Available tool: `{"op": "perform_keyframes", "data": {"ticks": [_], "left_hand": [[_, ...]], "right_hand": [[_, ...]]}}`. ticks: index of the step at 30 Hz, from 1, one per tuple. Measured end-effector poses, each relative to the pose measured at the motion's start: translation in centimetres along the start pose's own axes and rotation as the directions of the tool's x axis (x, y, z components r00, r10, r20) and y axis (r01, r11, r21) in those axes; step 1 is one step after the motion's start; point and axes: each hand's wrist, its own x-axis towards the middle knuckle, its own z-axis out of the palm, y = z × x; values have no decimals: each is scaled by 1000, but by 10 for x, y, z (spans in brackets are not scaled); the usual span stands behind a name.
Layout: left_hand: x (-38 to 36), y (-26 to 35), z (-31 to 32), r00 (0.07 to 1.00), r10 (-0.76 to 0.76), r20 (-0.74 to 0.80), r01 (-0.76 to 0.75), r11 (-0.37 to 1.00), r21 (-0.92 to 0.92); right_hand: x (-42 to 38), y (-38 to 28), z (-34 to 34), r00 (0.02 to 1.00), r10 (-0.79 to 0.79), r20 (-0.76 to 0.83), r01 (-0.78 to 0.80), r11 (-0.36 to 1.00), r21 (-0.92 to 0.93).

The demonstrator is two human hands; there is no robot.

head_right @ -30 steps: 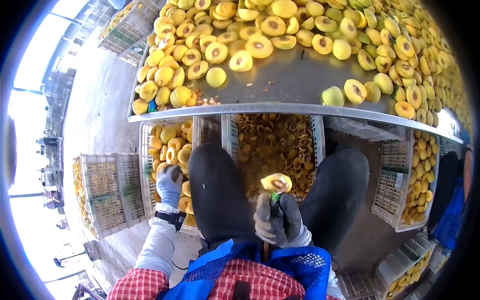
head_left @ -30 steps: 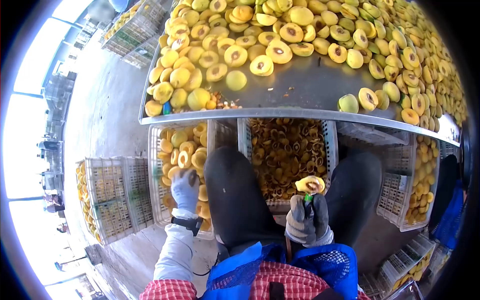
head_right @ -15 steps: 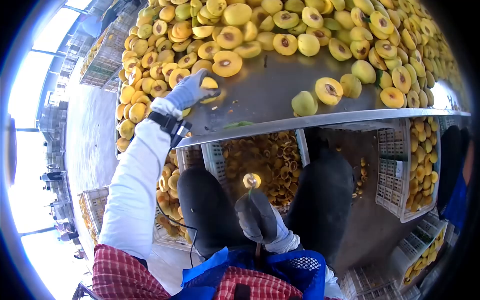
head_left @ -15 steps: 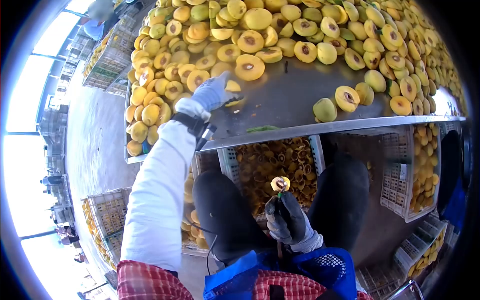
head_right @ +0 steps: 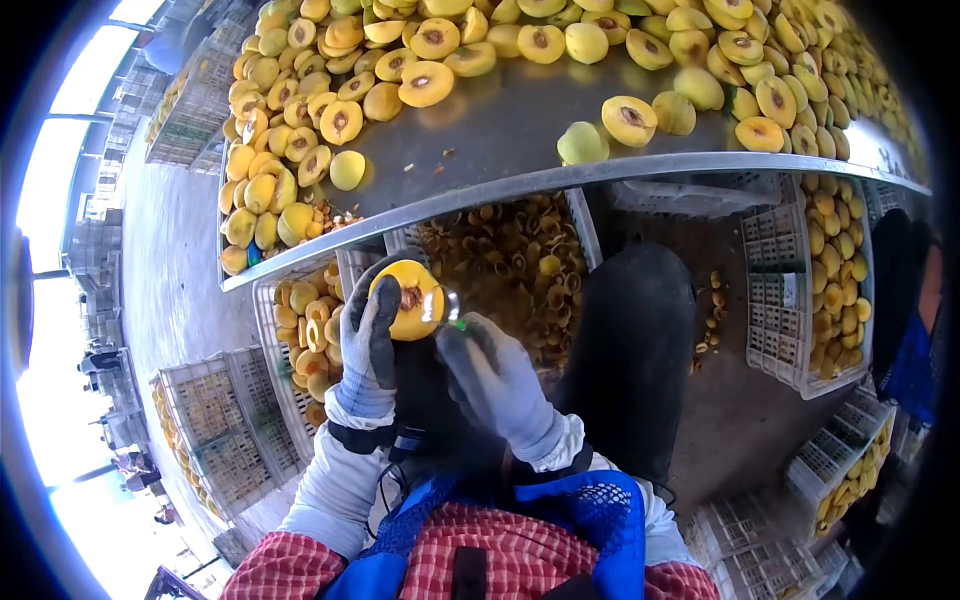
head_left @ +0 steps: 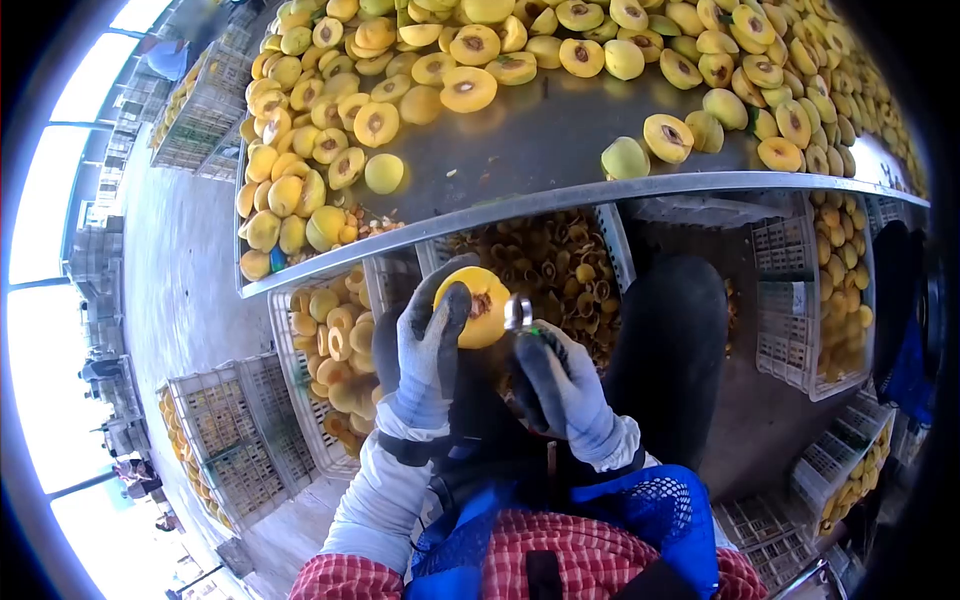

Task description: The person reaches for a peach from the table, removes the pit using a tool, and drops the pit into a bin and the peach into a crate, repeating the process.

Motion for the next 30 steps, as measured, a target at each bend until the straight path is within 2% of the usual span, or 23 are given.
{"op": "perform_keyframes", "data": {"ticks": [1, 2, 3, 6, 7, 9, 11, 14, 18, 21, 23, 24, 25, 26, 27, 28, 29, 30], "left_hand": [[-7, 3, 2, 999, 11, 43, -12, 1000, 15], [-13, 4, 5, 996, 23, 90, -26, 999, 30], [-21, 0, 7, 998, -2, 58, 0, 999, 44], [-36, -7, 14, 994, 97, -60, -89, 989, 118], [-41, -5, 20, 971, 212, -112, -178, 951, 254], [-44, -9, 21, 968, 221, -118, -190, 954, 232], [-45, -18, 17, 968, 208, -141, -186, 971, 153], [-48, -21, 16, 976, 157, -149, -137, 981, 134], [-47, -21, 10, 996, 87, -7, -86, 991, 102], [-44, -16, 7, 989, 46, 141, -60, 993, 101], [-48, -16, 10, 990, 37, 135, -43, 998, 39], [-48, -15, 11, 990, 35, 137, -36, 999, 9], [-47, -13, 12, 988, 31, 151, -30, 1000, -9], [-45, -15, 10, 981, -21, 194, 33, 998, -61], [-43, -19, 6, 969, -71, 238, 99, 989, -108], [-43, -21, 3, 953, -117, 280, 164, 974, -153], [-46, -22, 4, 940, -220, 260, 276, 939, -206], [-50, -18, 8, 952, -221, 213, 268, 937, -223]], "right_hand": [[-3, 4, 2, 988, -152, 41, 157, 962, -226], [-6, 5, 3, 950, -291, 113, 311, 848, -430], [-9, 6, 3, 959, -256, 123, 282, 817, -503], [-19, 12, 9, 963, -258, 74, 259, 823, -505], [-21, 13, 10, 952, -295, 85, 293, 791, -537], [-22, 13, 10, 923, -370, 109, 358, 719, -595], [-26, 17, 11, 928, -352, 121, 358, 755, -550], [-29, 19, 8, 950, -273, 149, 311, 824, -474], [-32, 20, -3, 970, -104, 220, 202, 848, -489], [-39, 36, -5, 935, -242, 260, 322, 887, -332], [-45, 43, 5, 982, -74, 172, 84, 995, -49], [-46, 45, 9, 989, 19, 145, -34, 994, 103], [-46, 39, 4, 924, 194, 330, -302, 899, 317], [-47, 29, -4, 792, 297, 533, -563, 694, 450], [-47, 24, -7, 611, 313, 727, -778, 406, 479], [-48, 25, -4, 597, 291, 748, -797, 318, 513], [-49, 27, -2, 586, 267, 765, -810, 228, 541], [-51, 28, 0, 577, 244, 779, -816, 136, 562]]}}
